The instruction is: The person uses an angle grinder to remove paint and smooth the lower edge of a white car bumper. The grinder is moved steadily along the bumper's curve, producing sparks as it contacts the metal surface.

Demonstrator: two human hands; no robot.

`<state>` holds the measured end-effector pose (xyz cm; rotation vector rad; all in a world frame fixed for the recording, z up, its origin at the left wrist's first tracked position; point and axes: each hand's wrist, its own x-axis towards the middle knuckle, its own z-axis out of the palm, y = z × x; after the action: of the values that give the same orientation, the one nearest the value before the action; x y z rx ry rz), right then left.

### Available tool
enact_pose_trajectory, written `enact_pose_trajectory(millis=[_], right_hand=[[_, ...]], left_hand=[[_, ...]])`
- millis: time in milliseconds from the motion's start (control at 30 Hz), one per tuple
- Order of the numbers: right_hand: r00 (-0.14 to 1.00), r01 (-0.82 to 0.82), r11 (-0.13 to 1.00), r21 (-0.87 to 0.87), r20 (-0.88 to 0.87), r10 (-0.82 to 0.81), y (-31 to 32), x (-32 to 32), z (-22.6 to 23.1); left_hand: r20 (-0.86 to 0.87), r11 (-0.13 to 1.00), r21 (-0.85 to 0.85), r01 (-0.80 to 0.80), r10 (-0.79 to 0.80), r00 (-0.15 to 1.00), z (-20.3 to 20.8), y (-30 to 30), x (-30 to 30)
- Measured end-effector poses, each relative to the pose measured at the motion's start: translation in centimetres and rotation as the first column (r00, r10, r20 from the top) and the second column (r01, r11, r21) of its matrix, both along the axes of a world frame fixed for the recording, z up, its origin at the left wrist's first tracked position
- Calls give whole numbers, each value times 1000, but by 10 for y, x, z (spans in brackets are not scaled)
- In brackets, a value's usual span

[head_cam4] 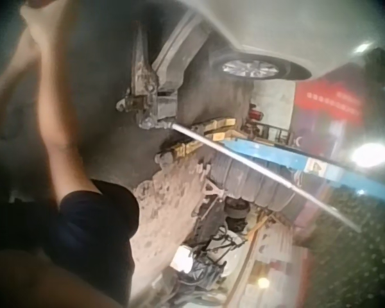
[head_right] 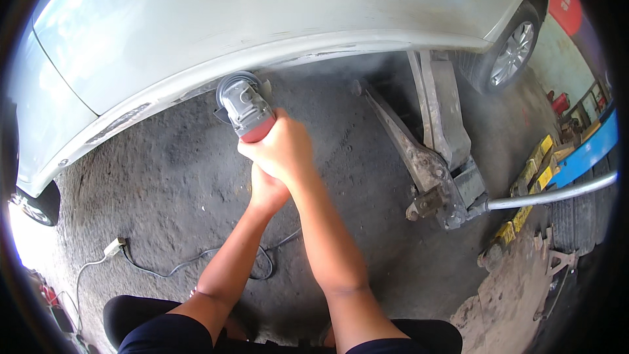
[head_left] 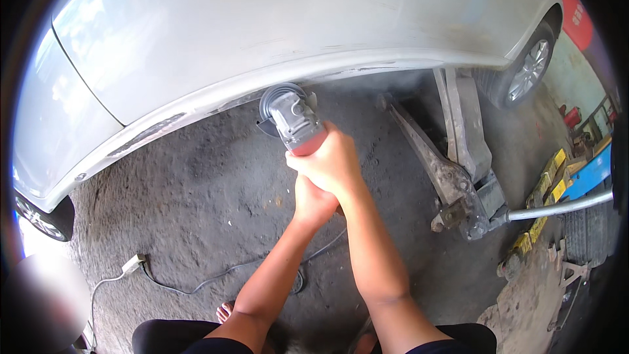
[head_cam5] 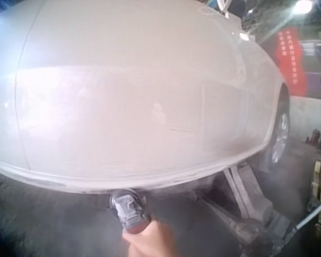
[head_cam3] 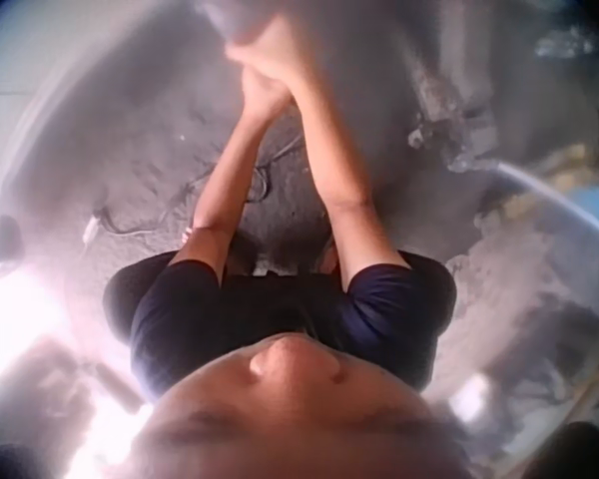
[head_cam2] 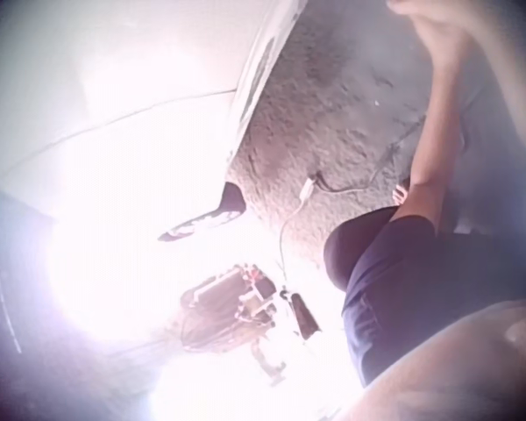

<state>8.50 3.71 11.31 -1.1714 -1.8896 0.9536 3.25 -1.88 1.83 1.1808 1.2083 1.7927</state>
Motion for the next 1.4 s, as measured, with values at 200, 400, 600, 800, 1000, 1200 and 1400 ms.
enact_pose_trajectory(millis=[200,400,600,800,1000,1200,1400], right_hand=[[1000,16,999,-29,-11,-16,7,-3,-6],[998,68,997,-42,-3,-68,15,6,-1],[997,70,996,-47,27,-68,9,0,-3],[996,81,994,-70,52,-77,14,2,-4],[997,28,999,-21,69,-26,11,-14,-18],[986,100,992,-73,-127,-108,13,-3,-24],[992,106,991,-84,-59,-112,11,-6,-20]], left_hand=[[64,996,-68,60,-56,996,10,0,-1],[30,999,-34,24,-23,999,8,13,6],[-5,999,-40,18,-19,1000,2,8,0],[33,987,-157,33,-28,999,15,5,1],[-45,996,-84,-44,40,998,-19,11,-17],[-63,971,-236,40,-56,996,-3,12,-12],[-126,992,-113,-48,33,992,-25,19,-17]])
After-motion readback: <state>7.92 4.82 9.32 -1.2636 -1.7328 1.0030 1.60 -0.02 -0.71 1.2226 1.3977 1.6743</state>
